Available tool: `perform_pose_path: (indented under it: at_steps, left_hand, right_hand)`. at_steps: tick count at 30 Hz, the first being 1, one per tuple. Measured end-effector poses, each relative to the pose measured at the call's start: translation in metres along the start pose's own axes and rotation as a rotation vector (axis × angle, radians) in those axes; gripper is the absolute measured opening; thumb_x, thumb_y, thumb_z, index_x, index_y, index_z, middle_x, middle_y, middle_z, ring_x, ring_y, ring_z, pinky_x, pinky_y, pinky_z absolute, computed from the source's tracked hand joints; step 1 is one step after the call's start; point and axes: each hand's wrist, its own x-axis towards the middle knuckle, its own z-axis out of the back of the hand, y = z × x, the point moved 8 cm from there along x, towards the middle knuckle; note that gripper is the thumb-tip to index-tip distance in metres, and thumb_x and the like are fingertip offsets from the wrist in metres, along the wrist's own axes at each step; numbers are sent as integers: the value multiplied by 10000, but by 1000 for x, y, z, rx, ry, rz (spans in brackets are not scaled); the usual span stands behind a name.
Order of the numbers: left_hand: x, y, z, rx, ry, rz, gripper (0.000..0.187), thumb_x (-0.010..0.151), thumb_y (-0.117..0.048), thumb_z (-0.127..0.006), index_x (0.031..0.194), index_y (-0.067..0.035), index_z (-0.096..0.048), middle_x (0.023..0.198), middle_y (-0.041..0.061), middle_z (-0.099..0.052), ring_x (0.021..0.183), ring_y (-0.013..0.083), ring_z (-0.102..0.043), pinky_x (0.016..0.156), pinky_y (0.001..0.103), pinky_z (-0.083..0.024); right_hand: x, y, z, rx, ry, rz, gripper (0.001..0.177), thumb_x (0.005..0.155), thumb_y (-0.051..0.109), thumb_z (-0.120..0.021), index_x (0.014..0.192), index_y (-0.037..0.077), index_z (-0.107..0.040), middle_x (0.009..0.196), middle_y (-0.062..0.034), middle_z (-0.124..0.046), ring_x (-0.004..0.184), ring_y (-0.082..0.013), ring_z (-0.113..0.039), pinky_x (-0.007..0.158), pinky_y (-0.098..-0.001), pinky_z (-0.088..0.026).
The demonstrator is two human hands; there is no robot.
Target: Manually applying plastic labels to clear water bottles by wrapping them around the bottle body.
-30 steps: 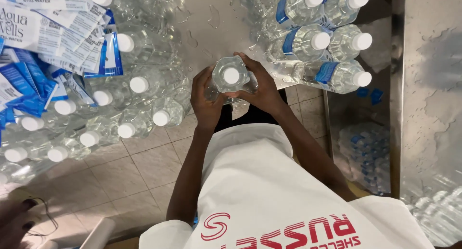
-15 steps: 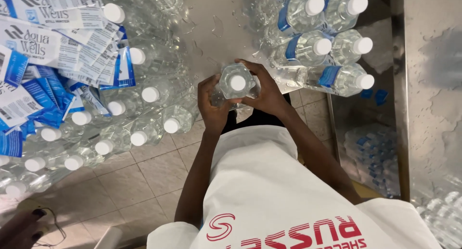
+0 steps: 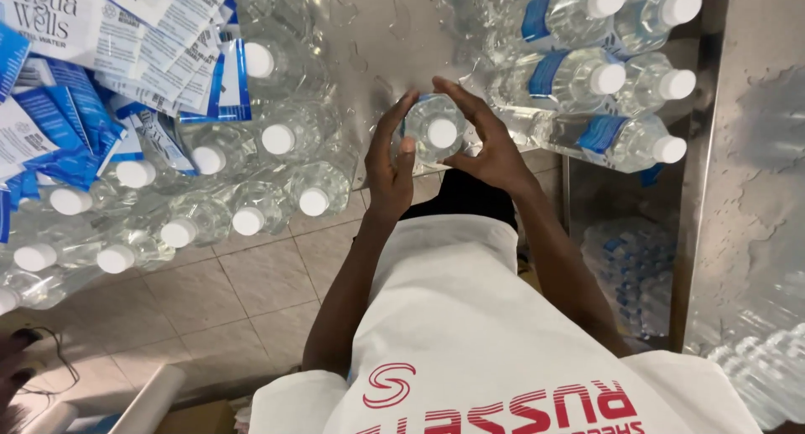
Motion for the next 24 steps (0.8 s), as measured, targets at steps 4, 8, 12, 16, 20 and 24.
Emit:
perform_pose_path:
  at_steps: [4, 8, 12, 16, 20, 24]
  left_hand:
    - [-8, 10, 2, -7, -20, -1, 548, 1196, -372, -526, 1617, -23, -504, 1633, 175, -560, 1569, 322, -489, 1346, 500, -344]
    - [-12, 11, -3, -62, -46, 29, 535, 1201, -329, -544, 1648, -42, -479, 1677, 163, -525, 1604, 319, -443, 1374, 518, -308]
    - [-16, 2, -1, -61, -71, -4, 562, 1213, -341, -526, 1678, -44, -421, 1722, 175, -467, 1637, 342, -394, 1394, 548, -274]
    - [-34, 7, 10, -72, -101, -23, 487, 1241, -267, -472, 1682, -67, -422, 1741, 166, -437, 1648, 335, -365, 1394, 533, -268]
    - [-46, 18, 18, -10, -106, -5, 391, 1196, -30, -484, 1581, -18, -551, 1629, 189, -561, 1567, 363, -475, 1334, 546, -353]
    - [-43, 24, 16, 18, -115, -35, 446, 1169, -16, -565, 1613, -61, -550, 1662, 159, -541, 1583, 328, -461, 1339, 516, -355]
  right_hand:
    - [-4, -7, -3, -33, -11, 23, 936, 897, 6, -924, 1682, 64, -417, 1677, -212, -502, 1596, -382, -401, 1328, -574, -285]
    - [-5, -9, -2, -11, -7, 53, 924, 944, 12, -902, 1707, 89, -386, 1715, -178, -464, 1612, -355, -399, 1345, -552, -279]
    - [-8, -8, -4, -24, -10, 78, 956, 927, -9, -899, 1713, 77, -362, 1708, -208, -469, 1604, -376, -408, 1351, -557, -264]
    - [-10, -11, -4, -23, 4, 89, 928, 946, -12, -889, 1707, 62, -363, 1691, -225, -481, 1611, -365, -394, 1360, -543, -264]
    - [-9, -12, -2, -16, -24, 71, 915, 903, -5, -923, 1665, 33, -418, 1667, -247, -502, 1587, -385, -426, 1334, -543, -326]
    - [-7, -7, -1, -19, -42, 109, 840, 942, 41, -911, 1641, 12, -445, 1684, -252, -472, 1578, -405, -452, 1326, -547, -366]
